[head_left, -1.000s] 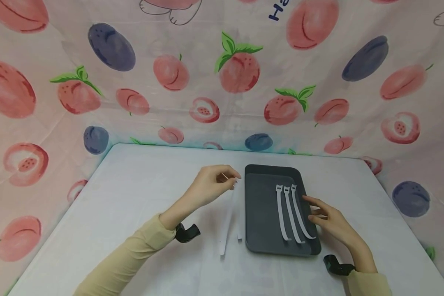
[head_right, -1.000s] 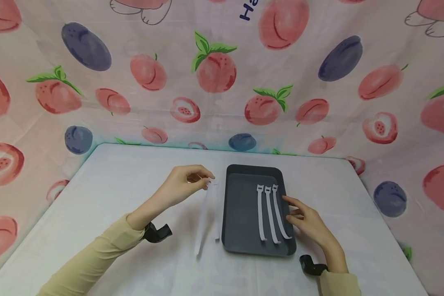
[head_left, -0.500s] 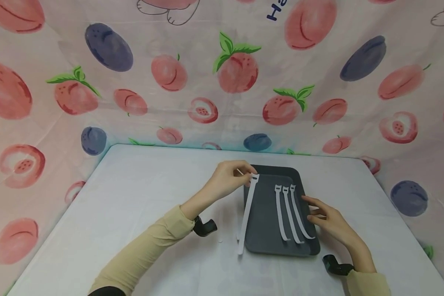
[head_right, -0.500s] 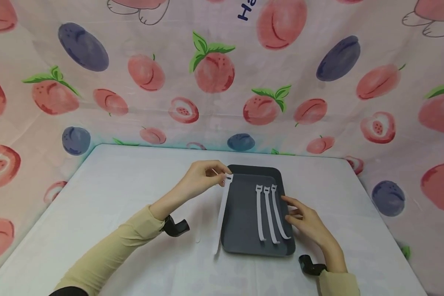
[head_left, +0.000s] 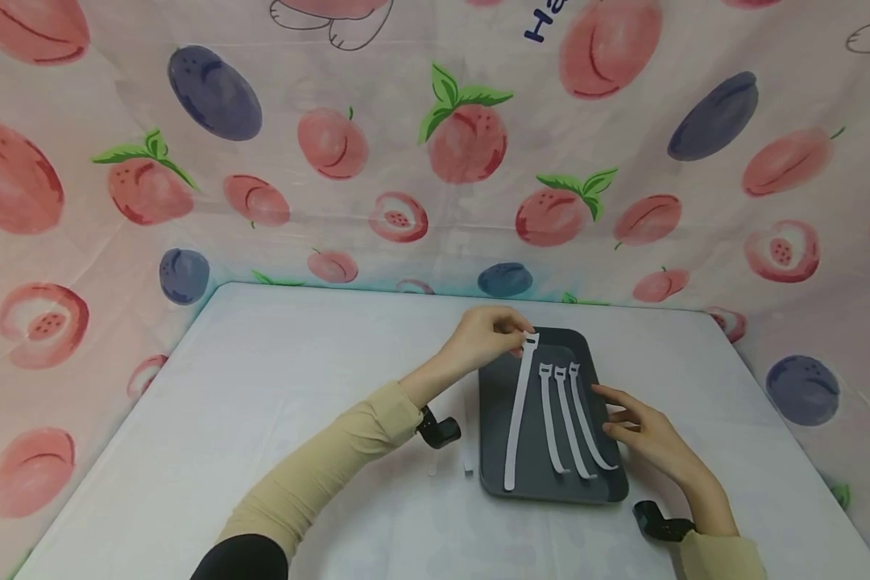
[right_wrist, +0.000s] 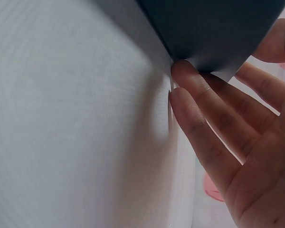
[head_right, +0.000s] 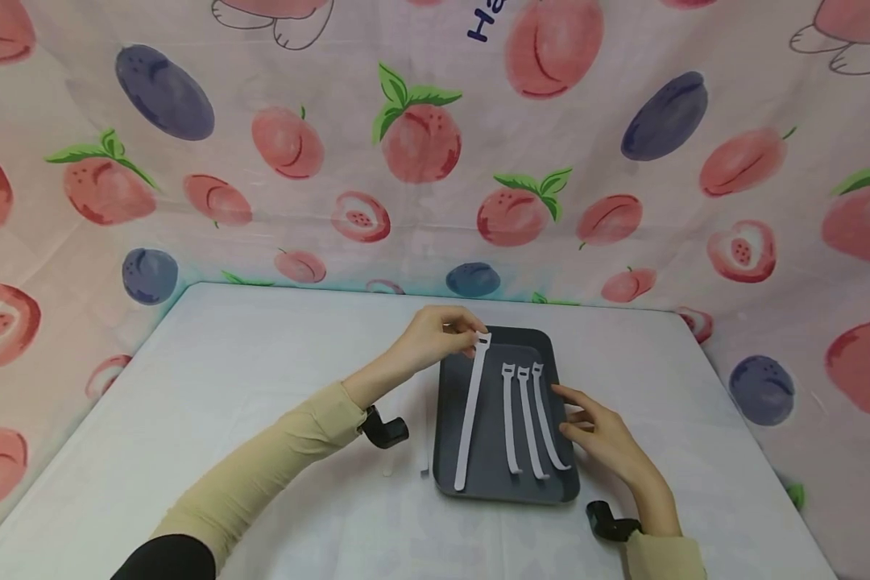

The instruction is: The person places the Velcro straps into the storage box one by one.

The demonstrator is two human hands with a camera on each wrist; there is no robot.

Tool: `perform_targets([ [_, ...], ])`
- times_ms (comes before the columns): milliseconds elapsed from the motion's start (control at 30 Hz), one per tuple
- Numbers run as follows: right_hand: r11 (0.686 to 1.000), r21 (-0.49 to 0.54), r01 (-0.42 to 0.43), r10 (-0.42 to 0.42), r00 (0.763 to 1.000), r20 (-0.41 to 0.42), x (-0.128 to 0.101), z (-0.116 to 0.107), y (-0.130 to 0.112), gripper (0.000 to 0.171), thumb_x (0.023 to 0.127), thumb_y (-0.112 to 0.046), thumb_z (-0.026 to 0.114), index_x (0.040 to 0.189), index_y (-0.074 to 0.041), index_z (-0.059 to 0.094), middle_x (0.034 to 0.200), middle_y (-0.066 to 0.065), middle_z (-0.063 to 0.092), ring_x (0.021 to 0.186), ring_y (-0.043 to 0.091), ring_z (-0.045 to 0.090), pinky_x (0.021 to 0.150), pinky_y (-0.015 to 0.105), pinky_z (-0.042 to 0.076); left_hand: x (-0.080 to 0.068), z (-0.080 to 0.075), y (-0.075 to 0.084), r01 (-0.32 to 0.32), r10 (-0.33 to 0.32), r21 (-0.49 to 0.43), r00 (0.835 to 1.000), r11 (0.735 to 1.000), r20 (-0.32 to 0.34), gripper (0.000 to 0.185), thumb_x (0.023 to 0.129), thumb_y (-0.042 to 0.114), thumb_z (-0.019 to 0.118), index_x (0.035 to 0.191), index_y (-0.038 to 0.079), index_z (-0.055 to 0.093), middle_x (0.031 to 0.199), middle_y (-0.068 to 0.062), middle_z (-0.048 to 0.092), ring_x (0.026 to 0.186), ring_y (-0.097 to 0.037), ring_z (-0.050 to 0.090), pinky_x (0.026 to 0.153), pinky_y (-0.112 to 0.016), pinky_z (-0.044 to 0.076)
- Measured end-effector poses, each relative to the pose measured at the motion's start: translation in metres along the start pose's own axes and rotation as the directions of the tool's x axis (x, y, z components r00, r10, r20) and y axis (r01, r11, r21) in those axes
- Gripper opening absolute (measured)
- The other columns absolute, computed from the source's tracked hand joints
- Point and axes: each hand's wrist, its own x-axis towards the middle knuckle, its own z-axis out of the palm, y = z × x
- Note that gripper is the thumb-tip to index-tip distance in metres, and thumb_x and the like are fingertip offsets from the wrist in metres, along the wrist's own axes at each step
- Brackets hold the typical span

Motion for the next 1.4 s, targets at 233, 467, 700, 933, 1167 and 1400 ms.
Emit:
perform_targets([
  [233,1.0,-0.001,-0.003,0.003,1.0,-0.001,0.001,-0.001,0.0,0.058,0.093,-0.02,0.061,0.146,-0.016,0.04,0.143,0.022,0.047,0.109,0.036,0.062,0.084,0.054,0.05,0.013,0.011,-0.003,0.072,-0.072,-0.073,0.997,0.995,0.006,0.015,0.092,0.011,0.061,0.102,0.01,0.072,0.081,-0.01,0.072,0.068,-0.01,0.067,0.072,-0.023,0.054],
  [467,1.0,-0.009,-0.001,0.001,1.0,0.004,0.001,0.0,0.0,0.058,0.093,-0.021,0.06,0.147,-0.016,0.039,0.143,0.023,0.046,0.109,0.037,0.062,0.083,0.055,0.05,0.024,0.022,-0.014,0.132,-0.131,-0.156,0.991,0.979,0.017,0.014,0.091,0.008,0.062,0.099,0.008,0.072,0.079,-0.009,0.071,0.064,-0.01,0.067,0.068,-0.023,0.055],
  [700,1.0,-0.011,0.0,0.0,1.0,0.002,0.002,0.0,0.0,0.058,0.093,-0.02,0.06,0.147,-0.016,0.04,0.143,0.023,0.047,0.109,0.036,0.062,0.083,0.054,0.05,0.029,0.032,-0.026,0.197,-0.196,-0.153,0.98,0.968,0.023,0.014,0.091,0.006,0.06,0.099,0.007,0.072,0.077,-0.011,0.07,0.082,-0.033,0.07,0.081,-0.042,0.056],
  [933,1.0,-0.009,0.004,-0.004,1.0,-0.002,0.002,-0.001,0.001,0.058,0.093,-0.02,0.06,0.146,-0.015,0.04,0.144,0.022,0.046,0.11,0.037,0.061,0.083,0.055,0.05,0.032,0.043,-0.039,0.241,-0.241,-0.138,0.97,0.961,0.022,0.016,0.092,0.007,0.058,0.099,0.007,0.073,0.079,-0.013,0.071,0.087,-0.035,0.07,0.08,-0.043,0.056],
  [1167,1.0,-0.006,-0.001,0.001,1.0,0.004,0.001,0.0,0.0,0.058,0.093,-0.02,0.06,0.147,-0.016,0.039,0.144,0.022,0.045,0.109,0.037,0.062,0.083,0.055,0.05,0.032,0.053,-0.048,0.263,-0.263,-0.068,0.965,0.962,0.014,0.015,0.092,0.008,0.059,0.097,0.007,0.074,0.08,-0.011,0.073,0.08,-0.029,0.072,0.073,-0.037,0.057],
  [1400,1.0,-0.005,0.008,-0.008,1.0,0.001,0.0,0.0,0.001,0.059,0.093,-0.02,0.061,0.147,-0.016,0.039,0.143,0.024,0.045,0.109,0.036,0.062,0.083,0.055,0.051,0.03,0.056,-0.049,0.287,-0.287,-0.054,0.958,0.956,0.02,0.014,0.09,0.006,0.06,0.096,0.003,0.073,0.084,-0.012,0.073,0.074,-0.025,0.073,0.07,-0.033,0.058],
])
